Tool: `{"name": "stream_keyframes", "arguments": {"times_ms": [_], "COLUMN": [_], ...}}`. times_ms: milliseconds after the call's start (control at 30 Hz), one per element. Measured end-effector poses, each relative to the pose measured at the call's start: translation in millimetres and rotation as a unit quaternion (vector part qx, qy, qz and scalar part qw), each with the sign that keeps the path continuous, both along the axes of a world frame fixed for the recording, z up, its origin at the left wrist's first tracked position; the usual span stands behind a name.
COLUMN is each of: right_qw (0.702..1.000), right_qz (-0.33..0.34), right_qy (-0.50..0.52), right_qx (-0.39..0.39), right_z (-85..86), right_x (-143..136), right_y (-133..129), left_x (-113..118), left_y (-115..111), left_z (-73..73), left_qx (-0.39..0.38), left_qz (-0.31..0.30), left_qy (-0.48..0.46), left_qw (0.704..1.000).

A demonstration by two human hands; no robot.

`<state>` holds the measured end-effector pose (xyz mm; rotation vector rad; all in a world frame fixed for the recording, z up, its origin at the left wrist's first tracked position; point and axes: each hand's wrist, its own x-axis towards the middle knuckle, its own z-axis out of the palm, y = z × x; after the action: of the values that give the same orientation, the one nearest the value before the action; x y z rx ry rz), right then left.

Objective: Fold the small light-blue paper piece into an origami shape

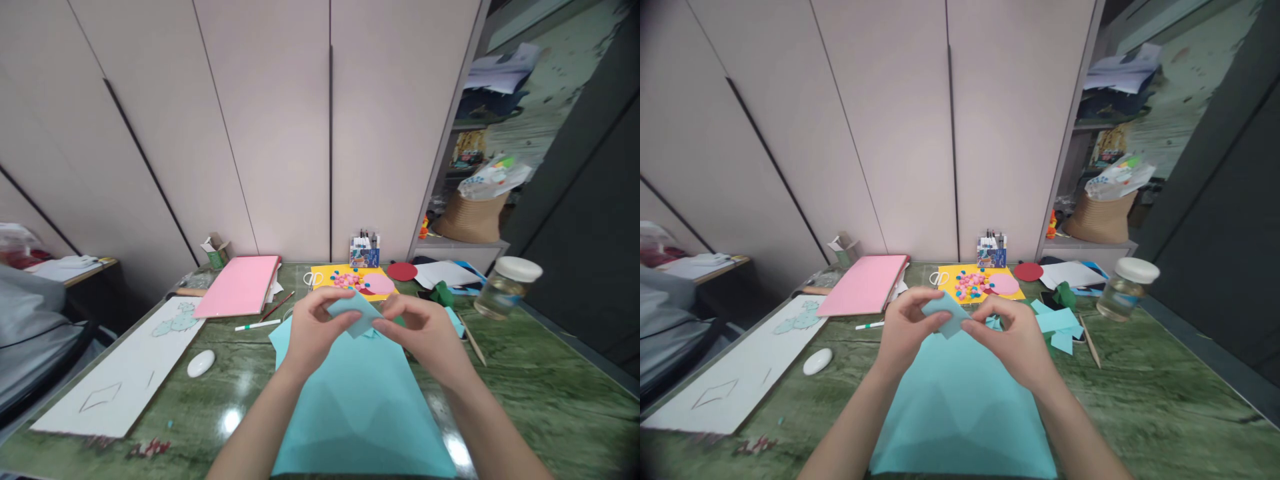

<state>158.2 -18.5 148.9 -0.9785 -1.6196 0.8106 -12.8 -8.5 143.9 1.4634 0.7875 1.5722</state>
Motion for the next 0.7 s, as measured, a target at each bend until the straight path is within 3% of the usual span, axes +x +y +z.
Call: {"name": "stream_keyframes", "arguments": {"times_ms": [700], "right_qw": [0.999], "right_qz": [-0.009], "right_qy": [0.039], "right_qx": [-0.008], "right_z": [-1.7], "right_x": [-7.6], "right_y": [2.9], "left_x": [0.6], "left_y": [-4.7], "left_z": [3.2], "left_qx": [-0.024], "left_qz": [0.023], "left_qy": [0.021], "left_qw": [0.999]}}
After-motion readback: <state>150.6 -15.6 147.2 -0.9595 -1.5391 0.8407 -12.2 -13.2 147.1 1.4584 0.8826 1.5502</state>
